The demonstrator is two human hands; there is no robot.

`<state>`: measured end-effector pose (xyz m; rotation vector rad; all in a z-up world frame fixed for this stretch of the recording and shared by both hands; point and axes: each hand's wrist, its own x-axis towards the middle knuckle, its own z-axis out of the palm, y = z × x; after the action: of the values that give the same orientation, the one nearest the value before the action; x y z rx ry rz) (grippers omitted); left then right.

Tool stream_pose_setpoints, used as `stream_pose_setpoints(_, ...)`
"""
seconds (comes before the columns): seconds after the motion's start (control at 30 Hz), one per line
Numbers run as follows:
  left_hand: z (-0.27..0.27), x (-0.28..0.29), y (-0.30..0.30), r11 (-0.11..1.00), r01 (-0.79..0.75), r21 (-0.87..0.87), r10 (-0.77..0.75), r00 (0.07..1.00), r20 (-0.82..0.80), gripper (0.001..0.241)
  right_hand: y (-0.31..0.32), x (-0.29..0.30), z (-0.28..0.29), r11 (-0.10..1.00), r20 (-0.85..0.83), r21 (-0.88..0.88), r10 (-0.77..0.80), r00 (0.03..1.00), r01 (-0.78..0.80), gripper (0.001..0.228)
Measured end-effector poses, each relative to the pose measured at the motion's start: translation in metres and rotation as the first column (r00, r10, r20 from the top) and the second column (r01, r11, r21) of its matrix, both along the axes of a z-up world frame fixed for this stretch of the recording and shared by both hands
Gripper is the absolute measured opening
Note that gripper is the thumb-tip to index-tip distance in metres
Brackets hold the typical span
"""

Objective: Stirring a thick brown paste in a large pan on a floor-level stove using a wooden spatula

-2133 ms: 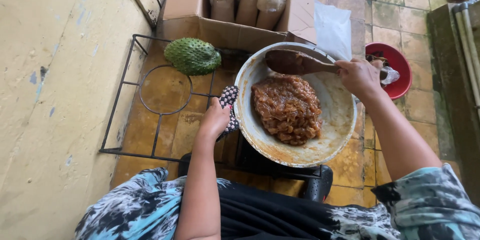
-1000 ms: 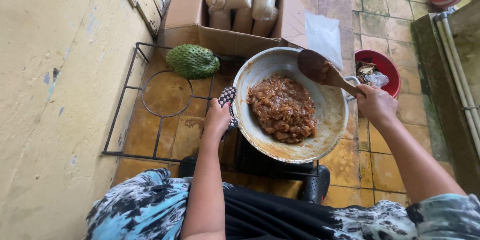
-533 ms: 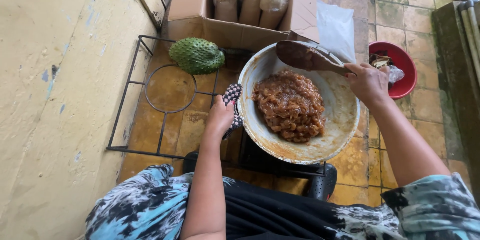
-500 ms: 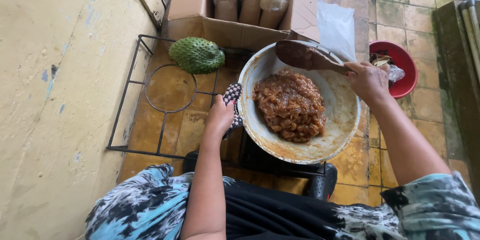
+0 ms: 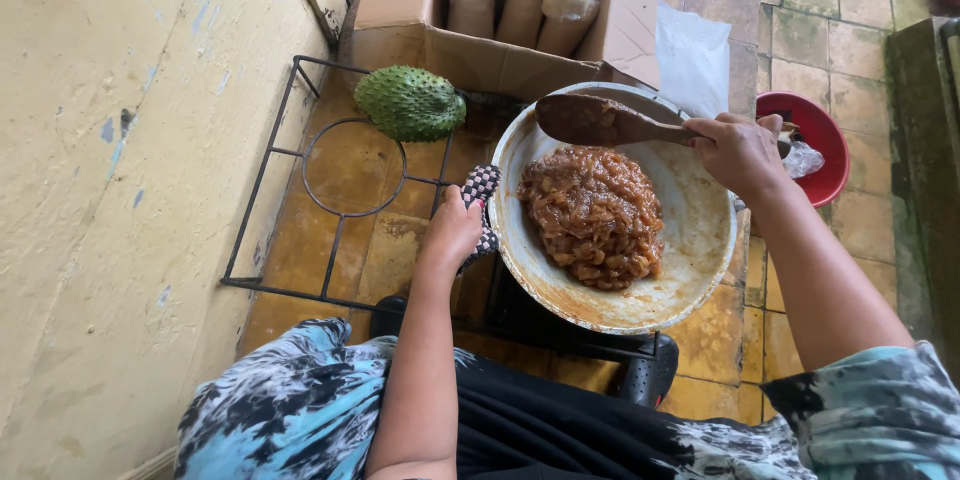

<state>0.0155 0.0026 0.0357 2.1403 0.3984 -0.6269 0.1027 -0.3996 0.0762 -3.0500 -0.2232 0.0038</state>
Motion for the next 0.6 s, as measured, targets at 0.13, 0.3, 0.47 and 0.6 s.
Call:
stream_pose_setpoints(0.13, 0.006, 0.001, 0.0, 1.0, 0.001, 0.01, -0.001, 0.999, -0.053, 0.047, -0.001, 0.006, -0.002, 0.997, 0.064, -0.036, 0.077, 0.995, -0.075, 0.022)
stream_pose_setpoints(0.3, -0.002, -0.001, 0.002, 1.0, 0.026, 0.004, -0.026, 1.0, 0.006, 0.046, 0.018, 0.01, 0.016, 0.975, 0.114, -0.128, 0.196, 0.974, -0.182, 0.016)
stream_pose_setpoints(0.47, -0.016, -0.001, 0.006, 0.996, 0.08, -0.03, -0.08, 0.997, 0.014, 0.05, 0.011, 0.021, 0.006, 0.928, 0.202, -0.284, 0.305, 0.931, -0.243, 0.028)
stream_pose_setpoints(0.6, -0.017, -0.002, 0.006, 0.997, 0.066, -0.051, -0.064, 0.997, 0.04, 0.05, 0.012, 0.03, 0.0, 0.881, 0.25, -0.34, 0.423, 0.871, -0.33, 0.026)
